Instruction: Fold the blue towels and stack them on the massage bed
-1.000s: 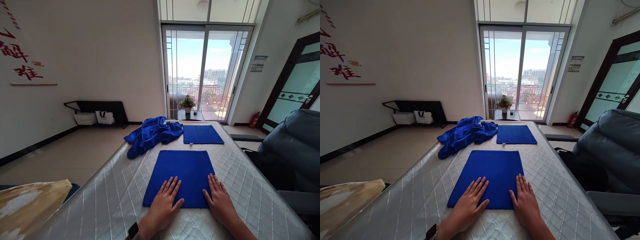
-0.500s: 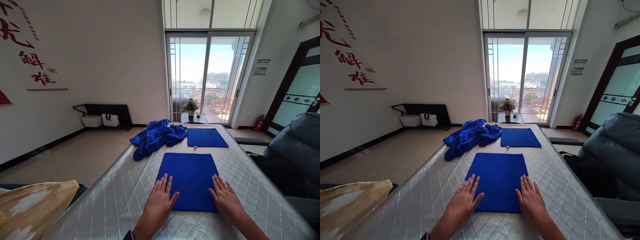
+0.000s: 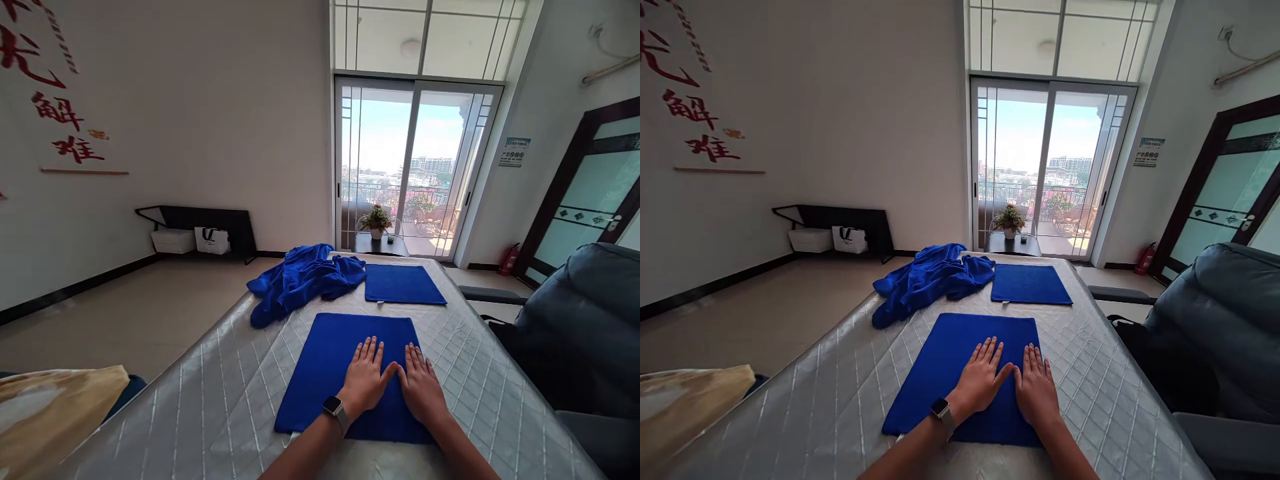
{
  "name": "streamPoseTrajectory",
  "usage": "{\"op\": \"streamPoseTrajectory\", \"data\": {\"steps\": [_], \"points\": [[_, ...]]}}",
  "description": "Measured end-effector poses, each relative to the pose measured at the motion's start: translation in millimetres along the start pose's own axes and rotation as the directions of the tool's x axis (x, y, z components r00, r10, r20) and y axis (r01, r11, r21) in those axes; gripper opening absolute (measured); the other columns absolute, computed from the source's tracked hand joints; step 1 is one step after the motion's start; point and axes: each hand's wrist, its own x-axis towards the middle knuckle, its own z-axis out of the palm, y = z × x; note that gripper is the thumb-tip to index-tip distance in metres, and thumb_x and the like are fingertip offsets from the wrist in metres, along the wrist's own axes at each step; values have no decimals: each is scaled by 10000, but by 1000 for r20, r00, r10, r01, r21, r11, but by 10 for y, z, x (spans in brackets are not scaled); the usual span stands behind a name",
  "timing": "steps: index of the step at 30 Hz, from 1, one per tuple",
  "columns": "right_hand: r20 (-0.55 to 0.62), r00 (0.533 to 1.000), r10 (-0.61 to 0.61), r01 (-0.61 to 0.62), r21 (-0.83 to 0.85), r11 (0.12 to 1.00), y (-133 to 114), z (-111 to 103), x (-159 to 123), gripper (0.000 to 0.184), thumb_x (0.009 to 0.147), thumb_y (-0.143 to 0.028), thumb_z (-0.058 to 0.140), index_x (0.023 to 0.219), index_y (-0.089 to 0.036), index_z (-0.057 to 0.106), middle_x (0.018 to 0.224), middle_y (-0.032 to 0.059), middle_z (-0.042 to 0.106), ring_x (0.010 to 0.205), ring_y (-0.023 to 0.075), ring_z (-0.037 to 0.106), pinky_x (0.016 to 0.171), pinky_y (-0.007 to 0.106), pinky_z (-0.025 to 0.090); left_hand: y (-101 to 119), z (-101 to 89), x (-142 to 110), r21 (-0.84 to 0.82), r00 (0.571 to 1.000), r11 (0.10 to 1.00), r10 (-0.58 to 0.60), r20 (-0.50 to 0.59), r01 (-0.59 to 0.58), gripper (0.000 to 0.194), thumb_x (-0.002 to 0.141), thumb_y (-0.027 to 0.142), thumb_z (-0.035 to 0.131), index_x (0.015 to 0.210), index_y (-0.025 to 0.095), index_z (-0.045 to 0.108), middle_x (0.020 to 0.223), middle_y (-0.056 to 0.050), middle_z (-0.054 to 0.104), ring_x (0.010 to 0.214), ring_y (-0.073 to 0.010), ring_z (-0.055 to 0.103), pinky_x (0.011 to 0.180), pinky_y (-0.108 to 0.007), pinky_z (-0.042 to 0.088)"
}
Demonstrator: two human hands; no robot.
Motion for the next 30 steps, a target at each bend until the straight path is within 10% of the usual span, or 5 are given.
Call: {"op": "streamPoseTrajectory", "data": {"steps": [10, 18, 24, 30], "points": [[44, 999, 18, -17, -32, 999, 23, 35, 50, 692, 1014, -452, 180, 1599, -83, 172, 1676, 80, 112, 1552, 220, 106, 1253, 451, 92, -1332, -441, -655, 150, 949, 938, -315, -13, 313, 842, 1010, 671, 138, 1576, 69, 302, 1647, -168, 255, 1529, -279, 237, 1240, -470, 232], [-3, 1000, -22, 22, -7, 1000, 46, -223, 678, 679, 1025, -426, 147, 1594, -58, 196, 1673, 100, 164, 1553, 208, 104, 1251, 447, 81, -1315, -394, -647, 127, 945, 938, -327, 5, 324, 839, 1005, 673, 190, 1586, 72, 275, 1649, -161, 244, 1528, -287, 236, 1243, -474, 231], [3, 1000, 15, -15, 4, 1000, 173, -10, 1078, 716, 1023, -499, 148, 1604, -81, 164, 1683, 71, 133, 1556, 199, 85, 1253, 402, 82, -1374, -601, -632, 140, 931, 929, -356, 84, 343, 883, 976, 730, 172, 1576, 99, 317, 1639, -134, 261, 1518, -297, 265, 1246, -488, 225], [-44, 999, 6, -5, 24, 1000, 230, 138, 1107, 710, 1017, -483, 162, 1605, -85, 160, 1684, 75, 129, 1557, 208, 78, 1255, 412, 68, -945, -653, 40, 188, 961, 946, -275, 36, 264, 820, 1004, 668, 213, 1493, 65, 478, 1572, -191, 408, 1479, -331, 353, 1214, -495, 300]]}}
